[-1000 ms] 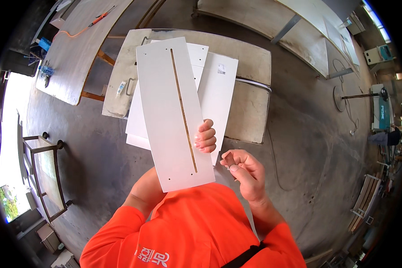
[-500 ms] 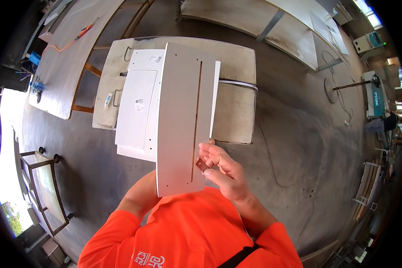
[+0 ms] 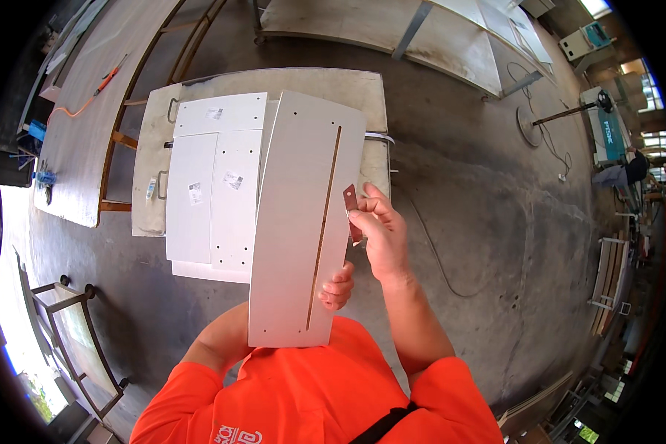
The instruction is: The person picks up several white wooden panels from a table, stacks them together, and carries the stack to another workbench. The person then picks up one narrow panel and runs their thumb along a groove in it.
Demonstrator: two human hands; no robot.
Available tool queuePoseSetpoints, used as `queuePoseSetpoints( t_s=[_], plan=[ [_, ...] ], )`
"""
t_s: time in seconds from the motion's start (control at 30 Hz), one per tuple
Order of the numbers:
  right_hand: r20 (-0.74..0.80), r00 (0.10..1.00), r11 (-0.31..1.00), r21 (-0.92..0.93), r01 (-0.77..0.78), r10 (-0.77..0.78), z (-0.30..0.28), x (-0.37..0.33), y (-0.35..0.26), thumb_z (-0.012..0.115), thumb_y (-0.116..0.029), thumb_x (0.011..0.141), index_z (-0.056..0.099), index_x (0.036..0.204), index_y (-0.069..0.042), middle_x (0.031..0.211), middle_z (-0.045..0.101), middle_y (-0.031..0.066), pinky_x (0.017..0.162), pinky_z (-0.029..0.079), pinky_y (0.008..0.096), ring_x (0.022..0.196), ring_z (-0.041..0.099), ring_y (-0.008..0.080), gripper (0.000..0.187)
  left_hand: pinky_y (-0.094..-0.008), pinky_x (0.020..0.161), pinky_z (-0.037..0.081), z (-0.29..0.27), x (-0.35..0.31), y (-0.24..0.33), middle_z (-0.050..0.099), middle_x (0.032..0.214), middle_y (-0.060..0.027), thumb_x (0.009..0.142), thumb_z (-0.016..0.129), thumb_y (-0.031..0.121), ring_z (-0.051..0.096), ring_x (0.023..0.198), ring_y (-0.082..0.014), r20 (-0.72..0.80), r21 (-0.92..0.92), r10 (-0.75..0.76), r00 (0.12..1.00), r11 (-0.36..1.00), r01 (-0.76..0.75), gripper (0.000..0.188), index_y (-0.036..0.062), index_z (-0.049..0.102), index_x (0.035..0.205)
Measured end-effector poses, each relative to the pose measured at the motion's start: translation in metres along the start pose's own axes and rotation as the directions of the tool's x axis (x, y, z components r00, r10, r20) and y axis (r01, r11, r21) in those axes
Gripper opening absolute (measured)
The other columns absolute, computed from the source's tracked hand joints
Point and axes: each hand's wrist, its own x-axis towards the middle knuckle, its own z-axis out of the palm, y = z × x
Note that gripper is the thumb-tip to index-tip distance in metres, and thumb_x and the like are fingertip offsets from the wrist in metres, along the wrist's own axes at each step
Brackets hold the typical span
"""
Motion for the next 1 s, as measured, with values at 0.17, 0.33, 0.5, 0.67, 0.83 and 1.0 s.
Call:
queuePoseSetpoints(
  t_s=[0.17, 0.33, 0.5, 0.67, 0.83, 1.0],
  plan=[
    [0.050, 0.959, 0.907, 0.315, -0.279, 0.278, -0.017, 0.023, 0.015, 0.056, -0.008, 0.093, 0.065, 0.098, 0.000, 0.083, 0.068, 0.0059, 0.069, 0.048, 0.0312, 0.073, 0.062, 0.0160, 0.012, -0.0264, 0.072, 0.046, 0.016, 0.008, 0.000, 0.060, 0.088, -0.0072, 0.090, 0.057, 0.058, 0.057, 0.078, -0.0198, -0.381, 0.215, 0.116, 0.917, 0.976, -0.034, 0.054, 0.0056, 0.056, 0.104],
    [-0.232, 0.932, 0.913, 0.366, -0.181, 0.277, -0.035, 0.022, 0.065, 0.061, -0.008, 0.092, 0.062, 0.095, -0.001, 0.082, 0.066, 0.0064, 0.064, 0.044, 0.0301, 0.069, 0.058, 0.0157, 0.008, -0.0418, 0.096, 0.048, -0.005, -0.065, 0.062, 0.058, 0.135, -0.0132, 0.088, 0.045, 0.079, 0.057, 0.117, -0.0235, -0.467, 0.613, 0.343, 0.815, 0.790, 0.019, 0.094, 0.0045, 0.047, 0.145],
    [-0.250, 0.918, 0.799, 0.591, -0.107, 0.308, 0.001, -0.009, 0.133, 0.057, -0.009, 0.095, 0.060, 0.096, -0.003, 0.082, 0.065, 0.0057, 0.066, 0.043, 0.0293, 0.070, 0.057, 0.0152, 0.007, -0.0411, 0.084, 0.050, 0.017, -0.071, 0.098, 0.070, 0.099, -0.0138, 0.095, 0.044, 0.068, 0.066, 0.094, -0.0280, -0.532, 0.500, 0.804, 0.265, 0.046, 0.865, 0.067, 0.0060, 0.069, 0.105],
    [0.191, 0.798, 0.677, 0.440, -0.590, 0.571, 0.034, -0.048, 0.159, 0.060, -0.012, 0.096, 0.063, 0.100, -0.003, 0.082, 0.067, 0.0049, 0.071, 0.047, 0.0284, 0.073, 0.061, 0.0157, 0.010, -0.0425, 0.069, 0.050, 0.034, -0.101, 0.145, 0.069, 0.074, -0.0115, 0.094, 0.044, 0.066, 0.066, 0.075, -0.0299, -0.245, 0.065, 0.948, 0.202, -0.191, 0.979, 0.067, 0.0086, 0.070, 0.073],
    [0.238, 0.751, 0.765, 0.050, -0.642, 0.615, 0.010, -0.052, 0.139, 0.067, -0.014, 0.092, 0.067, 0.095, -0.002, 0.082, 0.067, 0.0041, 0.066, 0.047, 0.0275, 0.068, 0.059, 0.0124, 0.012, -0.0412, 0.061, 0.049, 0.046, -0.153, 0.205, 0.065, 0.062, -0.0121, 0.087, 0.056, 0.065, 0.064, 0.064, -0.0313, -0.185, -0.090, 0.917, 0.352, -0.373, 0.924, 0.061, 0.0116, 0.071, 0.062],
    [0.172, 0.885, 0.894, -0.211, -0.395, 0.432, -0.024, -0.020, 0.148, 0.067, -0.003, 0.089, 0.068, 0.095, 0.001, 0.080, 0.062, -0.0029, 0.062, 0.041, 0.0210, 0.070, 0.050, 0.0042, 0.007, -0.0423, 0.085, 0.044, 0.045, -0.182, 0.255, 0.067, 0.072, -0.0086, 0.087, 0.063, 0.058, 0.064, 0.087, -0.0251, -0.141, -0.244, 0.839, 0.525, -0.544, 0.803, 0.054, 0.0094, 0.068, 0.062]
  ],
)
